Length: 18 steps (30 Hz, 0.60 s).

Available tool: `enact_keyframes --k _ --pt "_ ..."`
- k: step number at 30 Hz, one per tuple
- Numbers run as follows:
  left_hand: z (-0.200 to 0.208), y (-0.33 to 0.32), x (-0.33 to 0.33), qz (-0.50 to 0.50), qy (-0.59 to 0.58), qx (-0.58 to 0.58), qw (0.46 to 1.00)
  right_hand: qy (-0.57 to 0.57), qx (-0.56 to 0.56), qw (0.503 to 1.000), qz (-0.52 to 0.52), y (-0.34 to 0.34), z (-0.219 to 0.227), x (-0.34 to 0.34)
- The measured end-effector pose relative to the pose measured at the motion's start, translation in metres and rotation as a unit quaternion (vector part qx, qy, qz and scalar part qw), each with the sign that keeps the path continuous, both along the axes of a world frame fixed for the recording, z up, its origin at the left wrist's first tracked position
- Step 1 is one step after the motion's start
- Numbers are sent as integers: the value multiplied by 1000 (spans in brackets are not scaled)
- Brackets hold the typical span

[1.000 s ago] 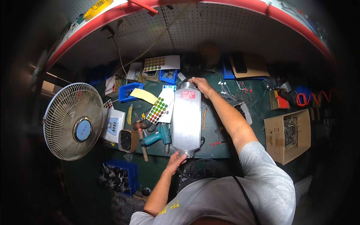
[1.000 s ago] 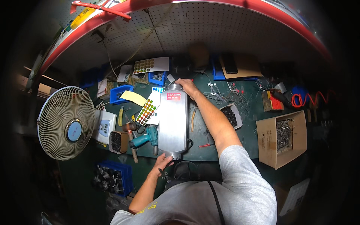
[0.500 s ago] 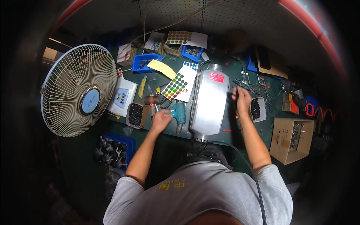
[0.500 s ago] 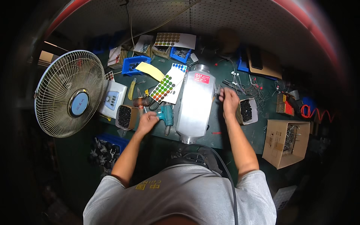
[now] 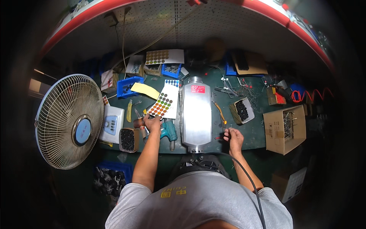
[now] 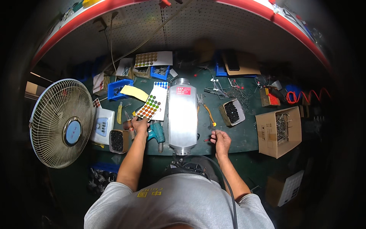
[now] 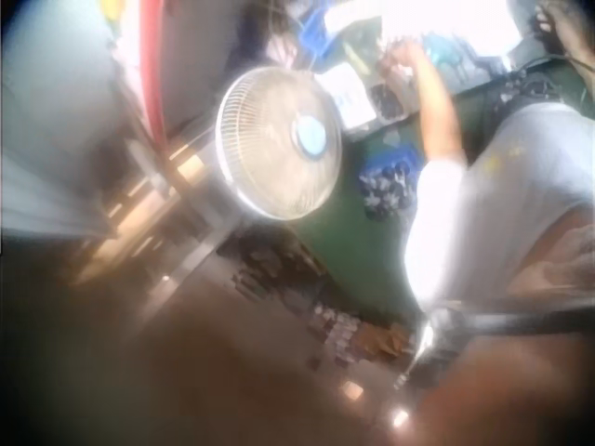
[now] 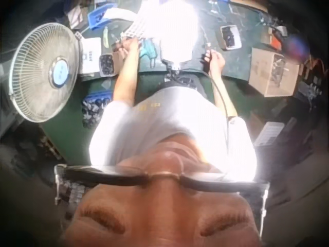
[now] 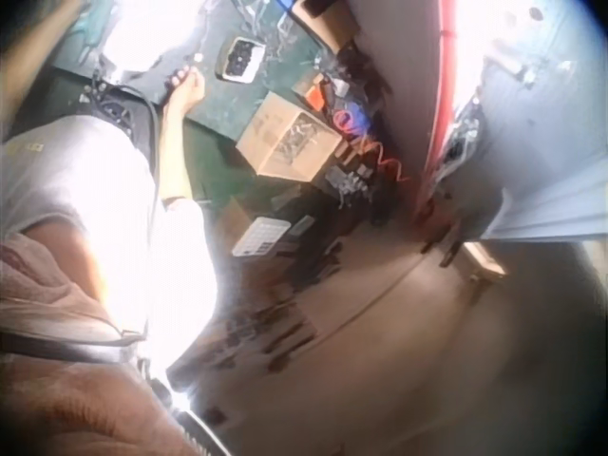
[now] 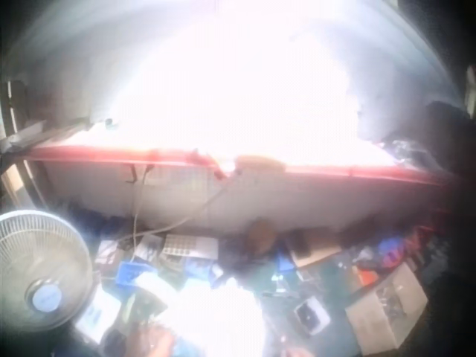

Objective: The person uses a cordless drill to fasten screws into a silver metal enclosure on a cluttered workbench. They then peel and apply several small colored circular stickers to the enclosure's surface.

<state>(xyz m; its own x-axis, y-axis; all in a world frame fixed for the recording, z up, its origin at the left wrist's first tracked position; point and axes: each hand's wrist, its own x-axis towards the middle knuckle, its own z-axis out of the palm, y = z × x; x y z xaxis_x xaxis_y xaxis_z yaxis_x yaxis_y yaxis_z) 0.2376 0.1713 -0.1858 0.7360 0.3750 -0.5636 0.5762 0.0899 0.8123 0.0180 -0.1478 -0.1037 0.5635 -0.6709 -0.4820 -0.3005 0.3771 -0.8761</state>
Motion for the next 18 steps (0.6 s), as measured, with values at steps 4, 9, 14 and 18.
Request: enact_keyframes --k 4,9,14,18 --pt "-6 25 -14 -15 -34 -50 998 -41 21 998 45 5 28 22" --pt "73 21 -50 -13 -115 -92 989 -81 113 970 202 33 46 71" --pt "131 -9 -103 -78 -119 -160 977 -95 227 908 339 82 56 125" --pt "148 -18 -123 -124 -87 -189 970 -104 220 915 320 91 36 143"
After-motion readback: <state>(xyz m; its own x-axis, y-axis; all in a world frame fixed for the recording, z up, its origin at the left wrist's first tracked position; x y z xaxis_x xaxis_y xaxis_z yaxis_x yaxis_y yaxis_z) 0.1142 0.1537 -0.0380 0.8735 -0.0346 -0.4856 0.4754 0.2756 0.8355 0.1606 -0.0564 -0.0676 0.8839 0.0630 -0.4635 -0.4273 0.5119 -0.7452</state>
